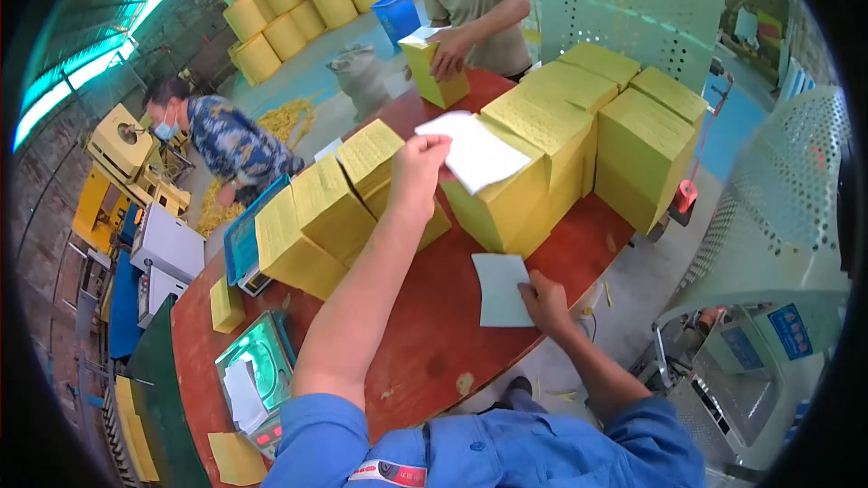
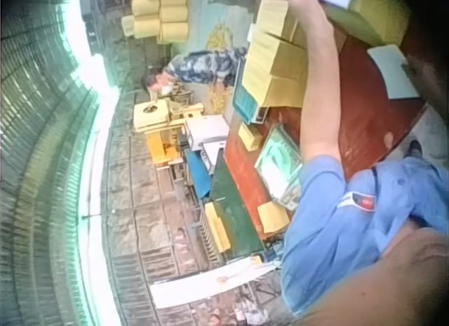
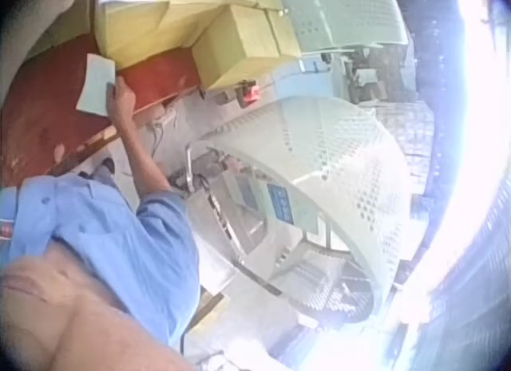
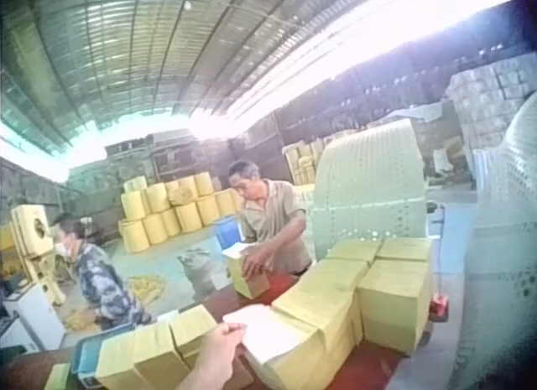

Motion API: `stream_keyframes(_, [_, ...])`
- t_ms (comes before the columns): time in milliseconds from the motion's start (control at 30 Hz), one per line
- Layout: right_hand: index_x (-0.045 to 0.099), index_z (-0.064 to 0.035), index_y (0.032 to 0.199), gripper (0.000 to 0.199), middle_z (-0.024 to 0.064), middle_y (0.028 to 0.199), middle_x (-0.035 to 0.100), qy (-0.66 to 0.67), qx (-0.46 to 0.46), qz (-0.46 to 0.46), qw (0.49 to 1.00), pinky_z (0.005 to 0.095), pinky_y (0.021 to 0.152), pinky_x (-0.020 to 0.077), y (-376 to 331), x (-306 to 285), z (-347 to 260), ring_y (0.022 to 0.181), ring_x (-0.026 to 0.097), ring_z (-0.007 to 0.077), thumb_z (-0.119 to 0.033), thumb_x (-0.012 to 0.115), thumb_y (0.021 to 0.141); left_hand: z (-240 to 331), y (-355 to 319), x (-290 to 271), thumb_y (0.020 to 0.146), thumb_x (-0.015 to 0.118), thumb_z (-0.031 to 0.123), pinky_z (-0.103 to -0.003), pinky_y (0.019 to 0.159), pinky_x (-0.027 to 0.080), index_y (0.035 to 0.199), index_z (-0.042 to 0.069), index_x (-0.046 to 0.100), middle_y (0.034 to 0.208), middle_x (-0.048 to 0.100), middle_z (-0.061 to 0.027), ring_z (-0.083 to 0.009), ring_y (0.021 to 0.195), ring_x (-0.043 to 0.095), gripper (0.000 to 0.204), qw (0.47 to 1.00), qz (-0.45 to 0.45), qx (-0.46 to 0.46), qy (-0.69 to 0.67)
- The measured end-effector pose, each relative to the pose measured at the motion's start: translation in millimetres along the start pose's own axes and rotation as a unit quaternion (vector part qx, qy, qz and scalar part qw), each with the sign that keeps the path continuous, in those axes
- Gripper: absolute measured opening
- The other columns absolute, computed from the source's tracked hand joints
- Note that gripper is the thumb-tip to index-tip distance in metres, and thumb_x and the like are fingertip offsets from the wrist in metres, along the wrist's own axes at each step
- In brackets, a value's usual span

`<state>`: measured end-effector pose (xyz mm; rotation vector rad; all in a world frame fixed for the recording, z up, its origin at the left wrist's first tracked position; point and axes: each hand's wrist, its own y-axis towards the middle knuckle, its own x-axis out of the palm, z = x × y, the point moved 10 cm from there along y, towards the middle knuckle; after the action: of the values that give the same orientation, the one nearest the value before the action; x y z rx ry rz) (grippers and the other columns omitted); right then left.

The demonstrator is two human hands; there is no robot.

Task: The recorder is weighing, labeling, and machine-bundling stacks of yellow paper in a production facility.

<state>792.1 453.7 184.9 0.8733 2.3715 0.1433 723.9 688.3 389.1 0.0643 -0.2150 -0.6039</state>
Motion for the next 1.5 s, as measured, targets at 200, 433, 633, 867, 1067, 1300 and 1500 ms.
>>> stream_keyframes(200, [0.049, -0.0026, 0.079, 0.020, 0.0209, 0.072, 0.058, 0.019, 0.003, -0.004, 1.000, 0.0466, 0.058, 0.0465, 4.9, -8.4, -0.7, 0.068, 0.060, 0.0408, -0.014, 0.063, 0.086, -19.0, -0.2, -8.4, 0.088, 0.066, 0.015, -0.020, 0.044, 0.035, 0.092, 0.005, 0.069, 0.069, 0.059, 0.0024, -0.0036, 0.051, 0.047, 0.012, 0.967, 0.046, 0.004, 0.250])
stream_keyframes(433, [0.048, -0.0028, 0.077, 0.020, 0.0193, 0.070, 0.056, 0.003, -0.021, -0.026, 0.999, 0.0461, 0.057, 0.0464, -0.5, -6.6, -2.5, 0.065, 0.059, 0.0392, -0.012, 0.064, 0.084, -32.2, -5.0, -7.5, 0.089, 0.059, 0.013, -0.020, 0.043, 0.033, 0.093, 0.004, 0.067, 0.068, 0.059, 0.0004, -0.0049, 0.048, 0.048, 0.012, 0.981, 0.044, -0.107, 0.158])
stream_keyframes(633, [0.048, -0.0026, 0.077, 0.019, 0.0183, 0.070, 0.057, 0.023, -0.021, -0.027, 0.999, 0.0460, 0.056, 0.0468, 2.7, -7.8, -4.4, 0.064, 0.059, 0.0387, -0.011, 0.064, 0.084, -29.7, 3.2, 0.6, 0.090, 0.057, 0.011, -0.018, 0.038, 0.030, 0.095, 0.004, 0.067, 0.062, 0.054, 0.0018, -0.0042, 0.046, 0.046, 0.012, 0.976, 0.020, -0.090, 0.199])
stream_keyframes(867, [0.049, -0.0031, 0.078, 0.018, 0.0176, 0.072, 0.057, 0.028, -0.032, -0.027, 0.999, 0.0459, 0.056, 0.0470, 3.6, -10.9, -5.1, 0.064, 0.059, 0.0384, -0.010, 0.064, 0.084, -24.6, 0.7, 10.7, 0.091, 0.060, 0.014, -0.019, 0.039, 0.027, 0.094, 0.005, 0.067, 0.059, 0.052, 0.0020, -0.0034, 0.045, 0.041, 0.012, 0.964, 0.034, -0.077, 0.252])
stream_keyframes(1067, [0.049, -0.0032, 0.079, 0.016, 0.0173, 0.073, 0.057, 0.038, -0.033, -0.020, 0.999, 0.0463, 0.057, 0.0472, 1.2, -8.6, -3.7, 0.065, 0.059, 0.0387, -0.011, 0.062, 0.085, -21.3, 2.0, 9.6, 0.090, 0.063, 0.016, -0.020, 0.042, 0.027, 0.091, 0.004, 0.068, 0.059, 0.052, 0.0022, -0.0027, 0.047, 0.039, 0.013, 0.958, 0.001, -0.042, 0.283])
stream_keyframes(1300, [0.054, -0.0018, 0.083, 0.007, 0.0175, 0.075, 0.056, 0.075, -0.037, -0.026, 0.996, 0.0450, 0.059, 0.0480, 3.4, -16.4, -5.2, 0.068, 0.059, 0.0380, -0.006, 0.059, 0.080, 16.3, 30.7, 14.6, 0.088, 0.062, 0.022, -0.031, 0.063, 0.048, 0.095, 0.001, 0.069, 0.078, 0.068, -0.0139, -0.0200, 0.069, 0.064, 0.023, 0.880, 0.049, 0.081, 0.465])
stream_keyframes(1500, [0.060, 0.0048, 0.090, 0.020, 0.0204, 0.130, 0.055, 0.279, 0.007, -0.011, 0.960, 0.0392, 0.100, 0.0414, 13.5, -24.2, 19.3, 0.124, 0.050, 0.0356, 0.000, 0.049, 0.073, -3.1, 80.4, 62.1, 0.091, 0.046, 0.038, -0.049, 0.096, 0.044, 0.109, -0.006, 0.062, 0.111, 0.063, -0.0298, -0.0419, 0.106, 0.061, 0.049, 0.746, -0.065, 0.130, 0.650])
